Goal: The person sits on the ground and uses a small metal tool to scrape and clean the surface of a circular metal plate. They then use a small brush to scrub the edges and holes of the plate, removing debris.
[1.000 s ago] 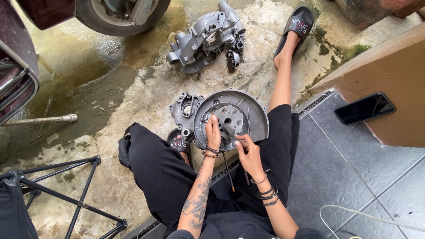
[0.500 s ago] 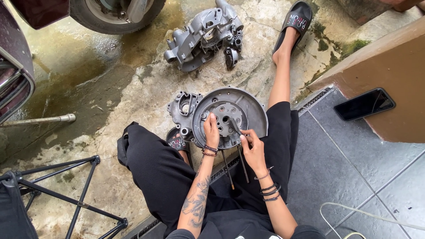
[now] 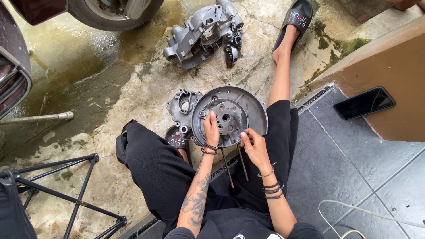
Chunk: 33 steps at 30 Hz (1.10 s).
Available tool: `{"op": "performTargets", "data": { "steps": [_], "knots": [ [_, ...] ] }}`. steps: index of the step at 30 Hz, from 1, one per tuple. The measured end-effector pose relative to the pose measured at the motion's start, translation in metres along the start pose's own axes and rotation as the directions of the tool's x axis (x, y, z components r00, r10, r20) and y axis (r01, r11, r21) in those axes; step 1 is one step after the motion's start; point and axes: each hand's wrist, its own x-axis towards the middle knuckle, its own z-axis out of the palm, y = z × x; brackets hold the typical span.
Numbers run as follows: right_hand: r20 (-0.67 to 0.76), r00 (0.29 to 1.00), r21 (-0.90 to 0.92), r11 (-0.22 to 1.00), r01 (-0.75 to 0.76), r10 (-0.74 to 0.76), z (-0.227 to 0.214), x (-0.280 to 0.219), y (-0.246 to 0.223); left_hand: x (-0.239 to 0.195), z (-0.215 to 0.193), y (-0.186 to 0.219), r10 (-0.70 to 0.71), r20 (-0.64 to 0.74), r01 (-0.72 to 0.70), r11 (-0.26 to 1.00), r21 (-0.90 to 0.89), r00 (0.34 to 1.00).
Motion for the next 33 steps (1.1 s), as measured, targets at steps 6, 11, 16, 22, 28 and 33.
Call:
{"op": "performTargets", "data": {
  "steps": [6,11,16,22,28,33],
  "knots": [
    [0.114,0.992,0.058,0.996,-0.066,0.059,-0.009,0.004,0.004,-0.001,0.001,0.002,0.010,-0.008,-0.010,1.000,0.018,1.000],
    [0.102,0.992,-0.062,0.996,-0.068,0.075,-0.038,-0.008,0.017,0.000,0.000,-0.007,-0.011,0.009,0.011,1.000,0.016,1.000],
    [-0.205,0.979,-0.165,0.986,-0.016,-0.018,-0.102,-0.003,0.068,0.000,-0.005,-0.004,-0.033,0.026,0.033,0.999,-0.001,0.999],
    [-0.529,0.674,-0.713,0.701,-0.024,-0.516,-0.192,0.015,0.089,-0.001,-0.008,-0.008,-0.038,0.033,0.038,0.999,0.003,0.999],
    [-0.566,0.756,-0.734,0.619,-0.280,-0.329,-0.246,0.047,0.122,0.002,-0.008,0.003,0.006,0.026,-0.007,0.999,0.035,1.000],
    [-0.556,0.805,-0.696,0.645,-0.315,-0.206,-0.259,0.059,0.119,0.003,-0.009,-0.005,-0.007,0.022,0.006,1.000,0.024,1.000]
  ]
}}
